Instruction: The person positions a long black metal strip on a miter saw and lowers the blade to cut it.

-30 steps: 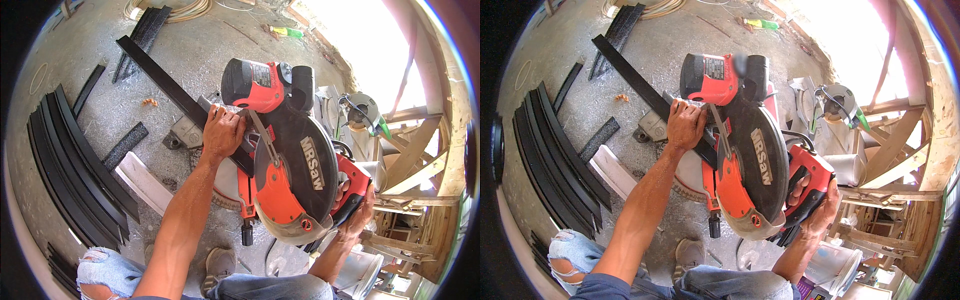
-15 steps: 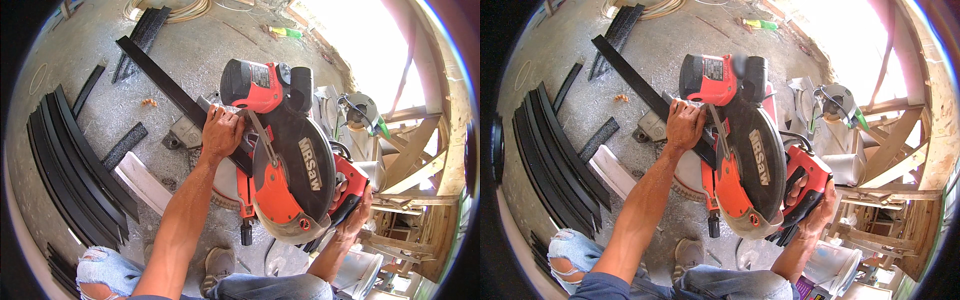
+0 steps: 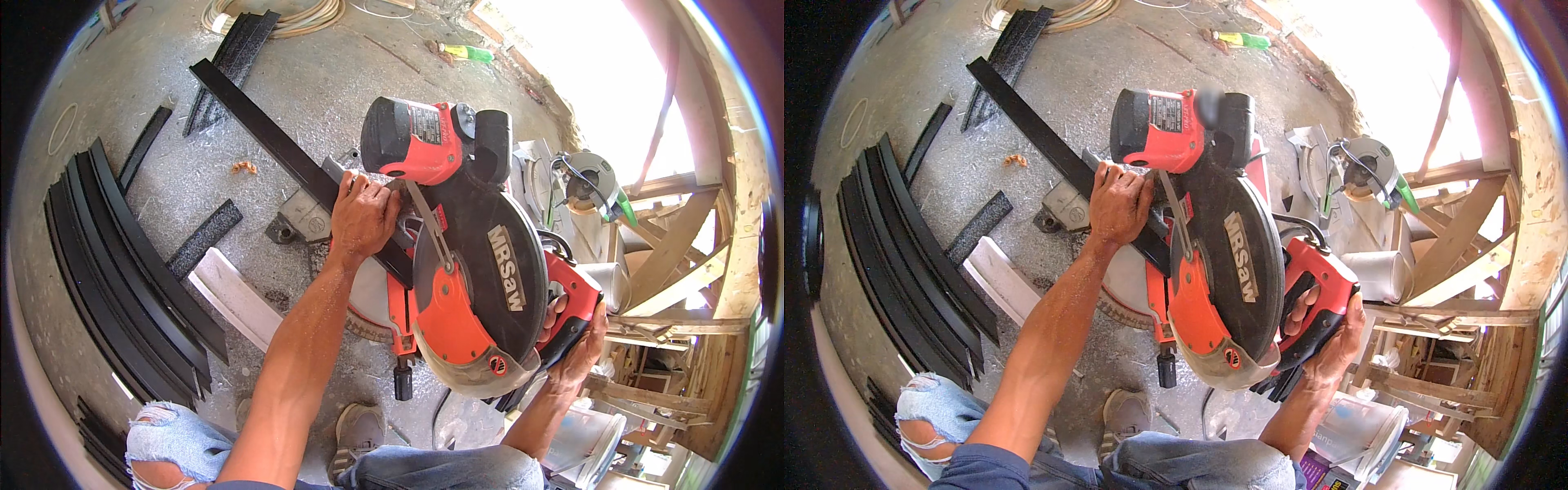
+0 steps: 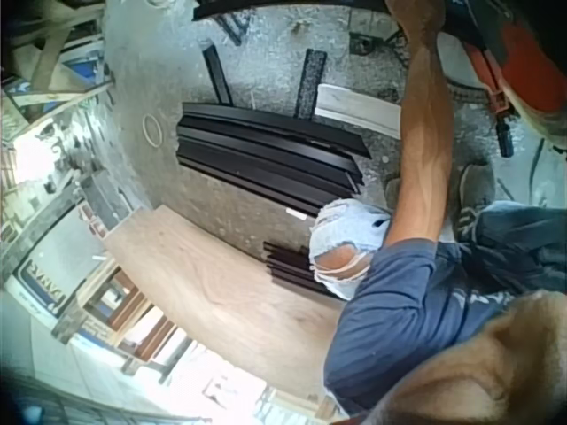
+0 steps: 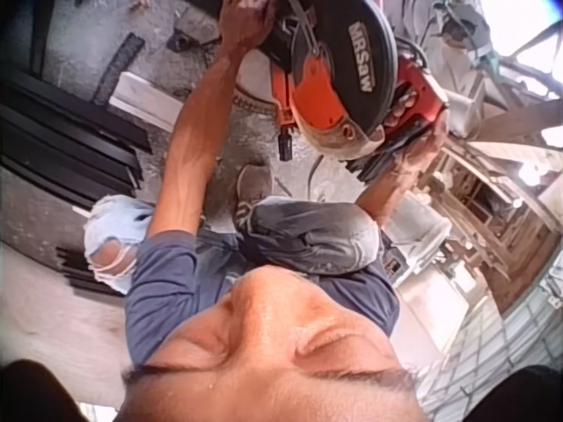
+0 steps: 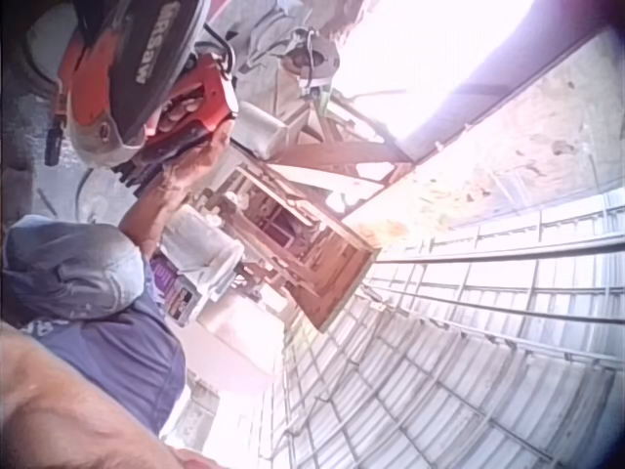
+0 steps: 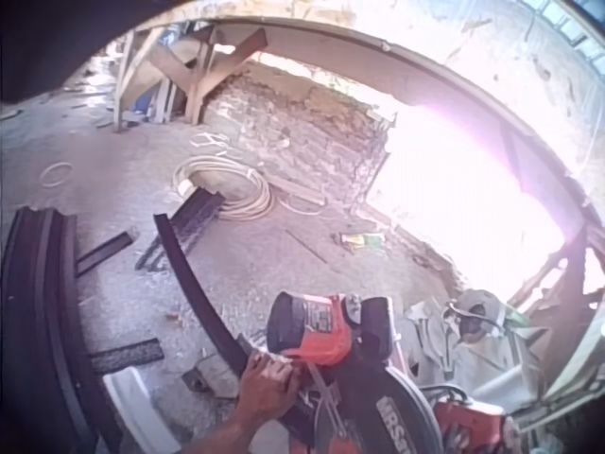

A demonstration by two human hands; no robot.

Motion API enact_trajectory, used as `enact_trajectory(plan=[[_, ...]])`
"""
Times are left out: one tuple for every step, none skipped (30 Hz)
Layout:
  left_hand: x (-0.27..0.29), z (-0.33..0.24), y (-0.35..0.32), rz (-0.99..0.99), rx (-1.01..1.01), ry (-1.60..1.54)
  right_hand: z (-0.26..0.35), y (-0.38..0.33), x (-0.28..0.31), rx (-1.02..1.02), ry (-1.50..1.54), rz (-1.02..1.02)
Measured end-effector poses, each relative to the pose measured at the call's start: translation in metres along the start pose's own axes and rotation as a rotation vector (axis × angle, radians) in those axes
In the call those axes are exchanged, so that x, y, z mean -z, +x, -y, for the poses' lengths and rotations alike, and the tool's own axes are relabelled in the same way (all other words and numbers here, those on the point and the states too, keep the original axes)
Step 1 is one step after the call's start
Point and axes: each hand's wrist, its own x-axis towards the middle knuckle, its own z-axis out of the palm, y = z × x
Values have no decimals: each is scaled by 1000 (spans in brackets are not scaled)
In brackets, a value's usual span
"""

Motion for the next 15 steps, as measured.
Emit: enact_trajectory(plan=[[0, 0, 0, 1, -1, 6, 0, 0, 0, 2, 3, 1], [0, 0, 0, 1, -1, 12, 0, 0, 0, 3, 3, 1], [0, -1, 0, 0, -1, 12, -1, 0, 1, 0, 4, 2], [-1, -1, 1, -5, 5, 23, 0, 0, 1, -2, 4, 2], [-1, -1, 1, -10, 12, 35, -1, 0, 1, -2, 4, 2], [-1, -1, 1, -10, 12, 35, -1, 0, 1, -5, 7, -6], [-1, 0, 1, -4, 11, 33, -1, -1, 1, -9, 10, -14], [-1, 0, 1, 3, 11, 32, -1, -1, 0, -9, 10, -14], [-1, 0, 0, 3, 10, 32, 0, -1, -1, -11, 12, -22], [-1, 0, 0, 1, 11, 25, 0, -1, -1, -14, 13, -31], [-1, 0, 0, -1, 11, 17, 0, -1, -2, -14, 14, -31], [-1, 0, 0, -1, 11, 18, 0, -1, -2, -13, 15, -30], [-2, 0, 0, -10, 8, 19, 0, -1, -2, -12, 16, -29], [-2, 0, 0, -19, 6, 20, 0, -1, -2, -12, 17, -29], [-2, -1, 0, -19, 6, 21, 0, -1, 0, -10, 9, -17]])
